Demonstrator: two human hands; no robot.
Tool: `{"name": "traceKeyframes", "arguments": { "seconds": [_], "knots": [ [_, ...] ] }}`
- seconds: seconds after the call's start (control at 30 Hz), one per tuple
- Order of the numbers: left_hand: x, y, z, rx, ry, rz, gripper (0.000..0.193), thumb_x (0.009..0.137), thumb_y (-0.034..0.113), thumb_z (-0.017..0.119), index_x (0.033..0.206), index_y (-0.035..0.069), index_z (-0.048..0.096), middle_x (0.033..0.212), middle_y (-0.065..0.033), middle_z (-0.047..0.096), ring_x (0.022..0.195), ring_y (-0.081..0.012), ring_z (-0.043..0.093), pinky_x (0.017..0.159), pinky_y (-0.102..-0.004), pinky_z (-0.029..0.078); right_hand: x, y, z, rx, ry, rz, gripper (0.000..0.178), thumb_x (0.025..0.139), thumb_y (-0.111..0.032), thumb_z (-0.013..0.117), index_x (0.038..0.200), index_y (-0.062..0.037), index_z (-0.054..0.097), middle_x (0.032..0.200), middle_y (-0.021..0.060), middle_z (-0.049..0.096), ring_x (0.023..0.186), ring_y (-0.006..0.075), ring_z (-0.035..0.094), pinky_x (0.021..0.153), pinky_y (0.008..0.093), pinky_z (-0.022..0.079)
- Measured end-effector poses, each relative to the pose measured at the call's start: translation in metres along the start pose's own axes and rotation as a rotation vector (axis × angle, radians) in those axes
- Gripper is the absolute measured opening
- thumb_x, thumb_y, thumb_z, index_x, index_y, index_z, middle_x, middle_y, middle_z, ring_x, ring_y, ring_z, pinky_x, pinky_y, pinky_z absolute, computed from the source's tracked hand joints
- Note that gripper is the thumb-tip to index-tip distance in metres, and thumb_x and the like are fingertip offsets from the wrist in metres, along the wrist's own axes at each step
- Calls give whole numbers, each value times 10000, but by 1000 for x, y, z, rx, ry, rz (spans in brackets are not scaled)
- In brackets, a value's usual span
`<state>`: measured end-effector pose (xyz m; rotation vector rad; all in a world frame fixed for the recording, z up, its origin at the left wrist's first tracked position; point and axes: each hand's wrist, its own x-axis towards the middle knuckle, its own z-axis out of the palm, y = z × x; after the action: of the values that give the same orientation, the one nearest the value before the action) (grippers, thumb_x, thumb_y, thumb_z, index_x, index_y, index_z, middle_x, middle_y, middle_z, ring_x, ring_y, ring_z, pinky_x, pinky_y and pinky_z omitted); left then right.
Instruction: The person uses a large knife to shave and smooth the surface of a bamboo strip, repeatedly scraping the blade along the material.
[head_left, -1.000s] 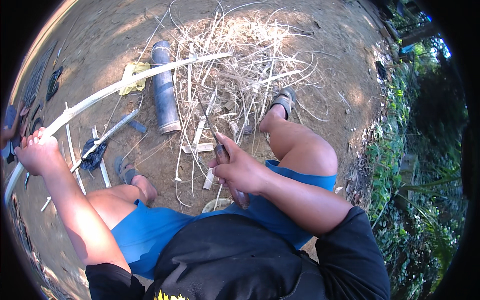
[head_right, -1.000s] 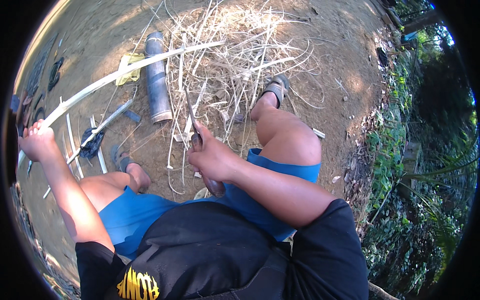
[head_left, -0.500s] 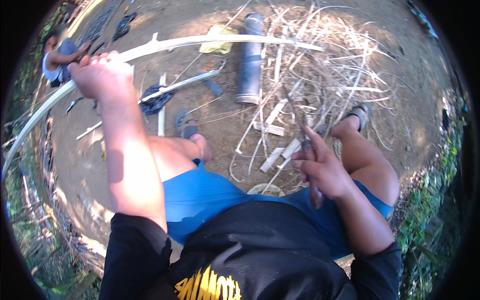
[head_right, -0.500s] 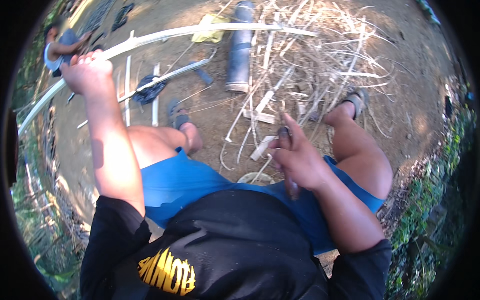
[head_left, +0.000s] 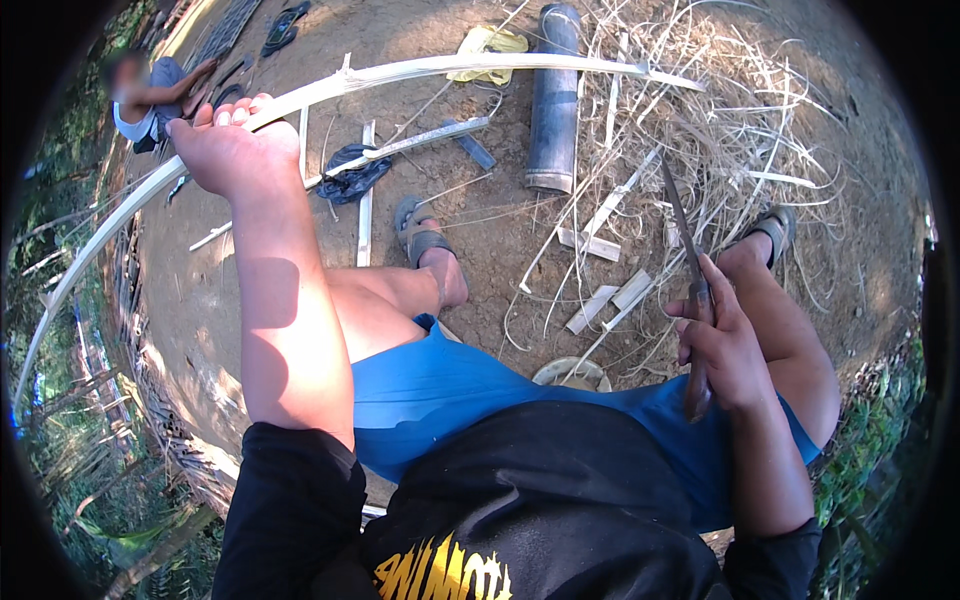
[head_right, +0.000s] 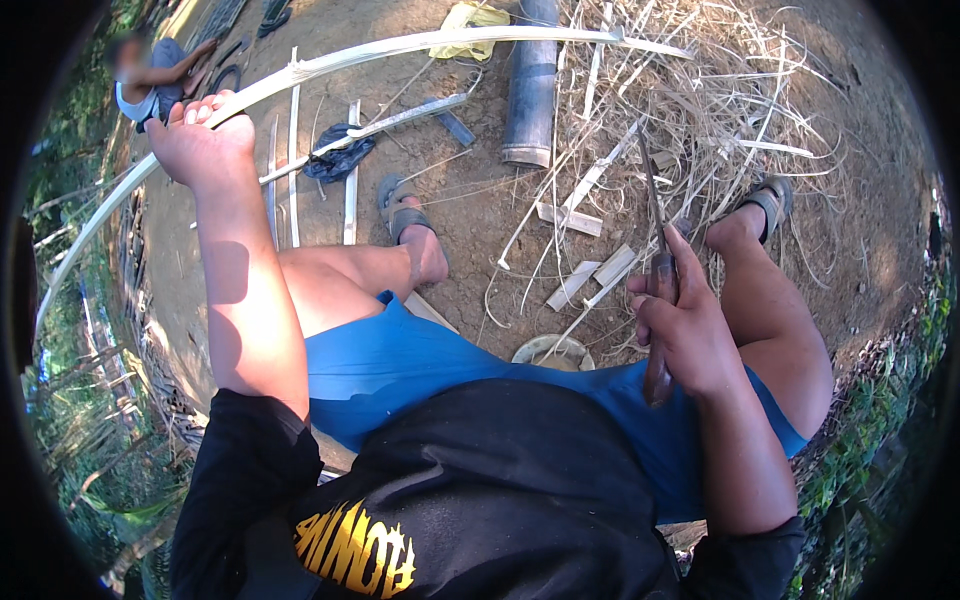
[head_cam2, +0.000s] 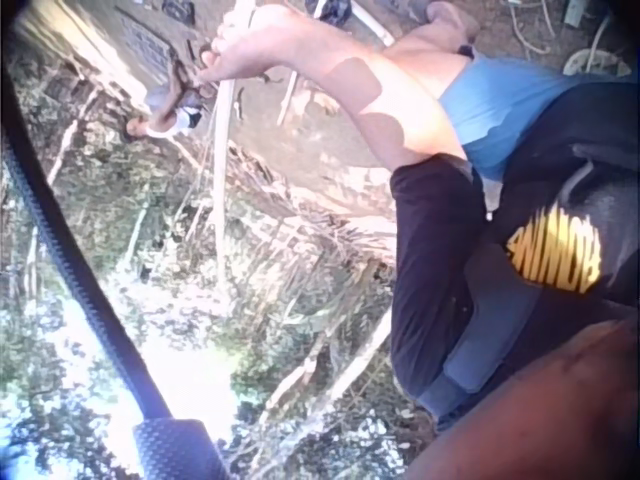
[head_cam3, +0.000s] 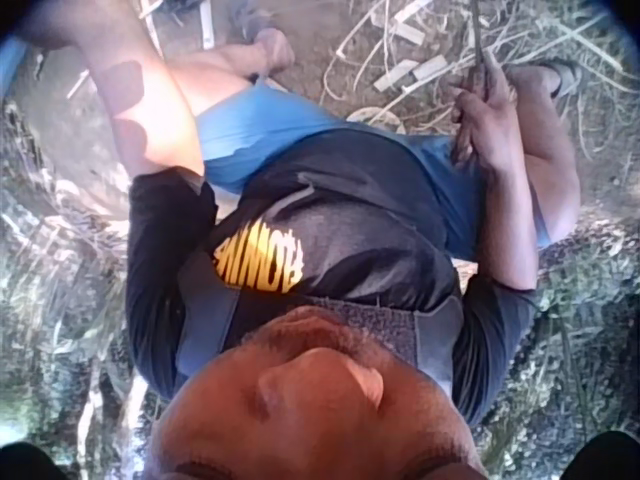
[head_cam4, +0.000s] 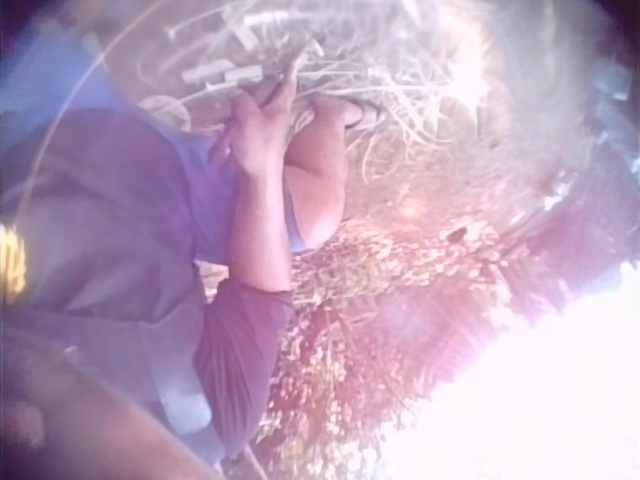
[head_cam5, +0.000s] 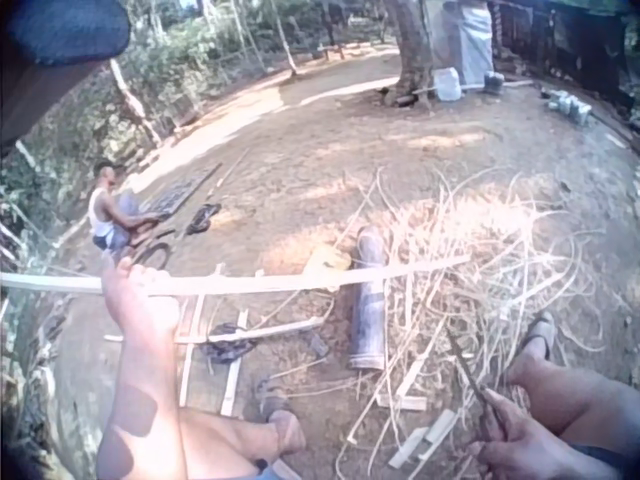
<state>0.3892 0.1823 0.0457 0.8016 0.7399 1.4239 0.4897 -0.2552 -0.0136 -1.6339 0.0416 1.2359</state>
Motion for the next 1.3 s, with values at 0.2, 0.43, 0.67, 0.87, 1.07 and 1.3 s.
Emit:
{"name": "traceKeyframes", "arguments": {
  "seconds": [0.2, 0.43, 0.67, 0.87, 1.07, 1.3],
  "knots": [
    [-4, 2, 6, 15, 57, -1, 383, 1014, 444, 311, 913, 76, 353, 634, -16, 312, 566, -160, 297, 556, -314, 335, 1, 0, 1, -7, -25, -18, 818, 814, 7, 536, 1522, -60, 131, 1081, 132, 560, 654, 114, 526, 596, 232, 459],
    [-2, -1, 2, 5, 43, -23, 382, 1012, 445, 325, 895, 83, 360, 611, -6, 306, 561, -157, 301, 566, -316, 333, 3, -2, 1, -28, -21, -6, 818, 815, 5, 534, 1523, -67, 133, 1081, 131, 559, 657, 116, 527, 596, 236, 464],
    [-9, 2, 6, -47, 55, -33, 375, 1000, 449, 404, 910, 85, 391, 637, 10, 304, 545, -123, 313, 565, -285, 330, 4, 0, 1, -1, -30, -7, 843, 815, -1, 543, 1529, -81, 101, 1093, 141, 545, 644, 129, 530, 582, 246, 466],
    [-14, 6, 15, -60, 120, -40, 395, 1006, 466, 385, 879, 93, 413, 571, 23, 319, 483, -118, 304, 545, -291, 340, 5, 1, -2, 29, -37, -15, 868, 796, 25, 524, 1531, -86, 76, 1078, 134, 548, 642, 144, 536, 575, 253, 467],
    [-11, 6, 3, -124, 41, -56, 357, 1002, 424, 429, 875, 91, 423, 583, 19, 323, 516, -121, 325, 535, -286, 328, 7, -4, 0, -7, -28, 8, 886, 801, 40, 536, 1530, -65, 43, 1090, 140, 541, 724, 156, 541, 634, 284, 481],
    [-10, 6, 9, -109, 23, -45, 371, 999, 429, 443, 907, 70, 421, 594, 11, 332, 525, -124, 330, 571, -304, 341, 10, 0, 0, -4, -14, 3, 879, 810, 40, 542, 1528, -68, 45, 1080, 147, 556, 706, 156, 538, 618, 288, 477]
  ]
}}
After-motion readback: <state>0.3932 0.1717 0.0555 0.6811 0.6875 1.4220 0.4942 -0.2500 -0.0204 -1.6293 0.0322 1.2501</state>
